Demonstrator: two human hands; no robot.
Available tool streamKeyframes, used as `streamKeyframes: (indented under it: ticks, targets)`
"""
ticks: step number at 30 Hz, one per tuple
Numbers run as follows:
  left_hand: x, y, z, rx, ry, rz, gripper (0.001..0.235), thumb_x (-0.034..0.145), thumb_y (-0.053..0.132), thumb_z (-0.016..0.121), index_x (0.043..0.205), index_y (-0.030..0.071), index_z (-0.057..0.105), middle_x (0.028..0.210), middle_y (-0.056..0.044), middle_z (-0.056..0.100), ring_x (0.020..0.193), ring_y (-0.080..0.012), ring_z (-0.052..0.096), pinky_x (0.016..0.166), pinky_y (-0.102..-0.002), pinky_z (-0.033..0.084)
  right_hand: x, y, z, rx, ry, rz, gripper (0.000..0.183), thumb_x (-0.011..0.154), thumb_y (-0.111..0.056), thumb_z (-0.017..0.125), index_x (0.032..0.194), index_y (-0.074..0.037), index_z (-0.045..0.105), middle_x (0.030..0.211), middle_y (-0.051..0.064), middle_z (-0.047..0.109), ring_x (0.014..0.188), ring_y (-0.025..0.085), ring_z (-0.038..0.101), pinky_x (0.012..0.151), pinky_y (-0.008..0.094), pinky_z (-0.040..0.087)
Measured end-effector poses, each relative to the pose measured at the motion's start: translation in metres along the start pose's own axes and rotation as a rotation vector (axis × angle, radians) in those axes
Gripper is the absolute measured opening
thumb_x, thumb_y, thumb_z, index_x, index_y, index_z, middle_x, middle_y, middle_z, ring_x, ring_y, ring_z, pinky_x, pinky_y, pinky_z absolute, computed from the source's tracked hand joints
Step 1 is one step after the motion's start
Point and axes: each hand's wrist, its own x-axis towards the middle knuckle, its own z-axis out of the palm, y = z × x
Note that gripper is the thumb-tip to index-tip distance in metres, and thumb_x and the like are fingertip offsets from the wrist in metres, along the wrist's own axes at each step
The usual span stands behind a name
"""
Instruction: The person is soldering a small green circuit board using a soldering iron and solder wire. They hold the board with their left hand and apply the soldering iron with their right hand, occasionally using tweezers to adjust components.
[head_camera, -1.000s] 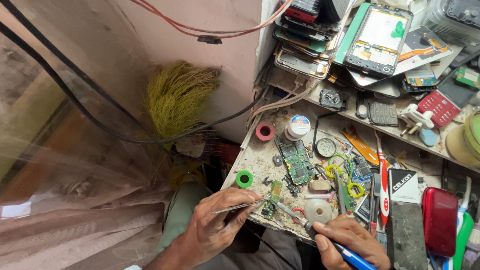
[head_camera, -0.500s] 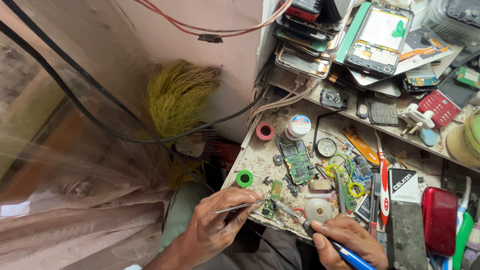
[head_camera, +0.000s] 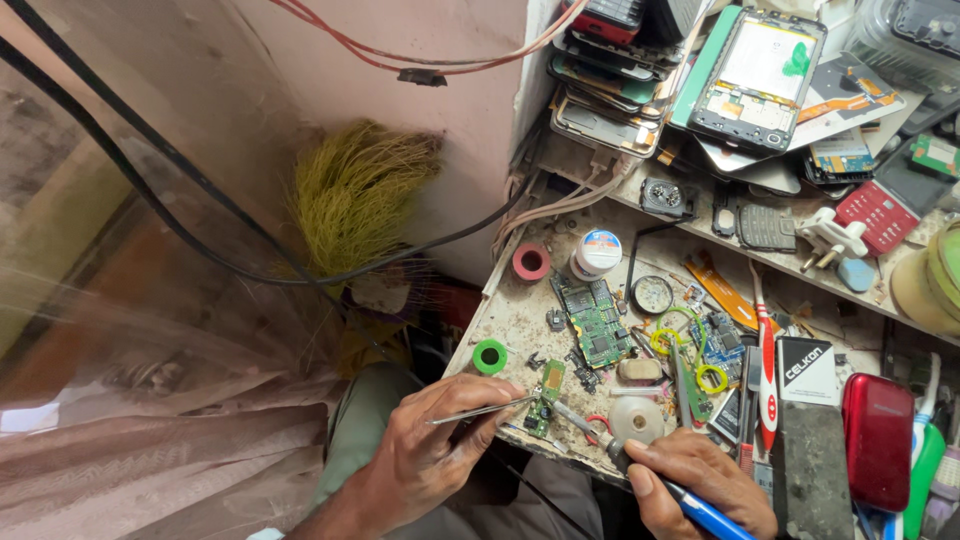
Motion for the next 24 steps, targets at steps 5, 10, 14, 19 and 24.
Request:
streamKeyframes:
  ticks: [5,10,14,19,24]
  targets:
    - [-0.0017,-0.0015,0.0011,-0.008,-0.003,-0.014,0.039,0.091,-0.007,0.076,0.123,0.005,0.057,0.114,-0.009,0.073,0.106,-0.0252,0.078,0.090,-0.036,0.065,-0.0011,-0.0035,0.0010,-0.038,-0.002,0.039,0.026,0.077,-0.003,0.077,0.103,-0.005,0.079,0.080,0.002,0.073,0.075,0.013,0.070,0.079,0.026,0.054]
    - [-0.0009,-0.0019,0.0014,0.001,0.009,0.002,0.040,0.091,-0.007,0.076,0.123,0.005,0.056,0.113,-0.008,0.073,0.106,-0.0249,0.078,0.089,-0.036,0.065,0.0005,-0.0027,0.0018,-0.053,-0.017,0.020,0.026,0.078,-0.004,0.077,0.103,-0.007,0.079,0.080,0.001,0.074,0.075,0.012,0.071,0.079,0.026,0.054]
    - [-0.0006,-0.0014,0.0015,0.004,0.011,0.018,0.041,0.091,-0.007,0.077,0.124,0.005,0.055,0.114,-0.008,0.072,0.106,-0.0247,0.077,0.091,-0.036,0.065,0.0022,0.0010,-0.0003,-0.027,-0.046,0.000,0.026,0.078,-0.002,0.076,0.103,-0.005,0.079,0.080,0.002,0.074,0.077,0.013,0.068,0.076,0.026,0.056]
    - [-0.0013,-0.0013,0.0006,-0.002,0.002,0.005,0.040,0.091,-0.007,0.076,0.123,0.005,0.056,0.114,-0.008,0.073,0.107,-0.0249,0.077,0.091,-0.036,0.065,0.0004,0.0039,0.0001,0.021,0.007,-0.044,0.027,0.078,0.000,0.076,0.105,-0.003,0.077,0.082,0.003,0.073,0.075,0.012,0.069,0.077,0.027,0.054]
    - [-0.0002,-0.0002,-0.0009,-0.013,-0.011,-0.013,0.039,0.091,-0.008,0.076,0.123,0.005,0.057,0.115,-0.009,0.073,0.107,-0.0251,0.077,0.091,-0.036,0.064,0.0009,0.0014,0.0011,0.003,-0.001,-0.036,0.026,0.078,0.000,0.075,0.104,-0.003,0.077,0.081,0.003,0.073,0.074,0.012,0.070,0.077,0.027,0.054]
